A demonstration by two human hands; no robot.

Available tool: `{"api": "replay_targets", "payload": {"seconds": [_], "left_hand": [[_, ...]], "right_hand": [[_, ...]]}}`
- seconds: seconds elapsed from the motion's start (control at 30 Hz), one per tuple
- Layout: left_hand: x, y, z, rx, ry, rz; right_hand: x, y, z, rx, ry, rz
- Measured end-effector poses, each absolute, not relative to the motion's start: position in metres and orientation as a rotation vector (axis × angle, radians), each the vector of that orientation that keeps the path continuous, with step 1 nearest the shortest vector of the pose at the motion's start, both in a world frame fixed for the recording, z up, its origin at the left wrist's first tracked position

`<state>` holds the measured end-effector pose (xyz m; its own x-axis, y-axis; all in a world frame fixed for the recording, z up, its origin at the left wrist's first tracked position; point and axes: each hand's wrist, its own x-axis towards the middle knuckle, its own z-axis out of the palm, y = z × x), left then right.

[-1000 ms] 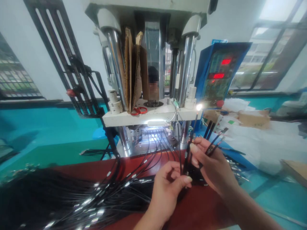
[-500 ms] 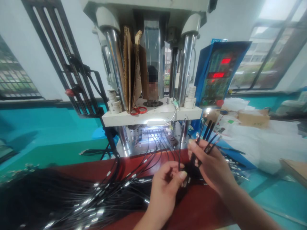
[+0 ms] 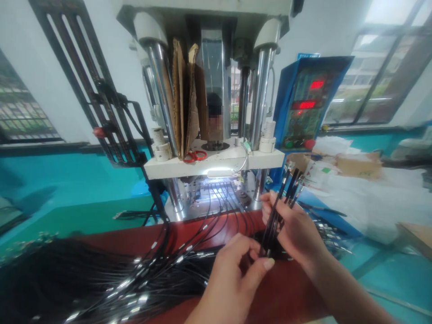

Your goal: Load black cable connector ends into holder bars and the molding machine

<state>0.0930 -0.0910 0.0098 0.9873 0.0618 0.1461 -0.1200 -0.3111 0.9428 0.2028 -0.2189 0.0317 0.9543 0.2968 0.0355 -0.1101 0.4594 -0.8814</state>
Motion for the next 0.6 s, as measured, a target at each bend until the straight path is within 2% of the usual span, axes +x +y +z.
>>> {"api": "replay_targets", "payload": {"seconds": [0.3, 0.47, 0.6], "left_hand": [[0.099, -0.098, 0.002, 1.55, 0.134, 0.005], [0.104, -0.099, -0.008, 1.588, 0.072, -0.167], [0.107, -0.099, -0.01, 1.513, 0.051, -0.111]], "right_hand": [[0.196, -0.213, 0.031, -1.041, -0.215, 0.138], [0.192, -0.209, 0.024, -1.318, -0.313, 0.082], [0.192, -0.21, 0.023, -1.443, -0.352, 0.03]]}}
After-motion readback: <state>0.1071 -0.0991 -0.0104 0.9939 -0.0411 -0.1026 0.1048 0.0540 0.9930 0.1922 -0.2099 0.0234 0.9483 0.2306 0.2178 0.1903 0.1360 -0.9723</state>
